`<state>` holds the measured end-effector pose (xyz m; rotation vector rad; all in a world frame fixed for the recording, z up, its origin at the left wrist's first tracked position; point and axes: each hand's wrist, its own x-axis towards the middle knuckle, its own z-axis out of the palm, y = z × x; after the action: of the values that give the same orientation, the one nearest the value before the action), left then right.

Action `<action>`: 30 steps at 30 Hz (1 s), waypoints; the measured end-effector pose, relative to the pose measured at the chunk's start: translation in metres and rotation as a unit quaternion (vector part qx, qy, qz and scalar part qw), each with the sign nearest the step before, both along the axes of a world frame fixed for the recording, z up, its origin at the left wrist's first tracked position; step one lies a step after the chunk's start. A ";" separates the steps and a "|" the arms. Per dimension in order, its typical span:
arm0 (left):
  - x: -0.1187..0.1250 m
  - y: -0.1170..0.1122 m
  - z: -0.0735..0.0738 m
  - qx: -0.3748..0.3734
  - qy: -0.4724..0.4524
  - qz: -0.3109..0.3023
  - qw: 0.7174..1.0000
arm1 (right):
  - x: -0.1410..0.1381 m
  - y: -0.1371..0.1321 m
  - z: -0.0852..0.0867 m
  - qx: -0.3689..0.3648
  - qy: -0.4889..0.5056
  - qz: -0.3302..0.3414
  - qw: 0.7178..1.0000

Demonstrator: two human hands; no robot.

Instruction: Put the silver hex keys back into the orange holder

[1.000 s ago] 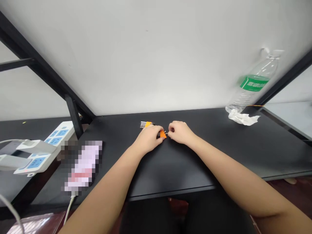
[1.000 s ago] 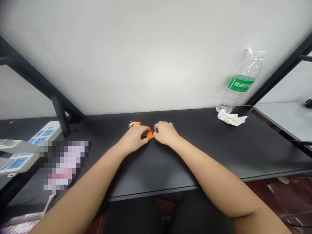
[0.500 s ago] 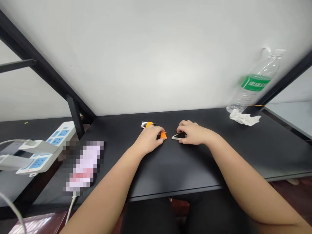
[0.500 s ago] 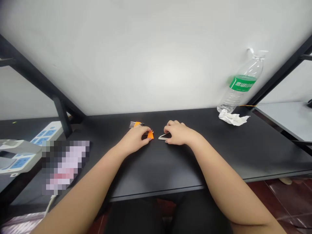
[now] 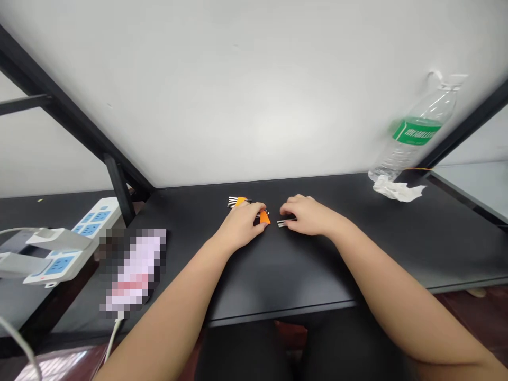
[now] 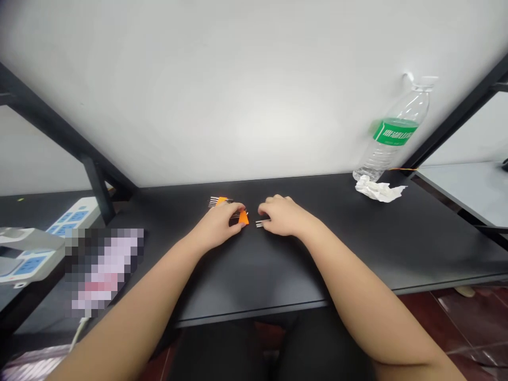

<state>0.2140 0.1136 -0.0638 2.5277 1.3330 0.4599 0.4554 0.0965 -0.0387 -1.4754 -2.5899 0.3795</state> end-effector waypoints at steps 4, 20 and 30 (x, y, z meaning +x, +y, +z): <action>0.003 -0.001 0.004 0.002 0.012 -0.008 1.000 | -0.025 0.009 -0.012 0.054 0.069 -0.045 0.995; 0.002 0.001 -0.001 -0.005 0.001 -0.001 1.000 | -0.013 0.022 -0.014 0.018 -0.013 -0.202 0.979; 0.000 0.000 0.000 -0.007 0.001 -0.003 1.000 | 0.009 0.001 -0.001 -0.028 -0.025 0.035 0.999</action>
<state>0.2144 0.1137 -0.0640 2.5202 1.3236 0.4462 0.4643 0.0976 -0.0394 -1.4310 -2.6970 0.4336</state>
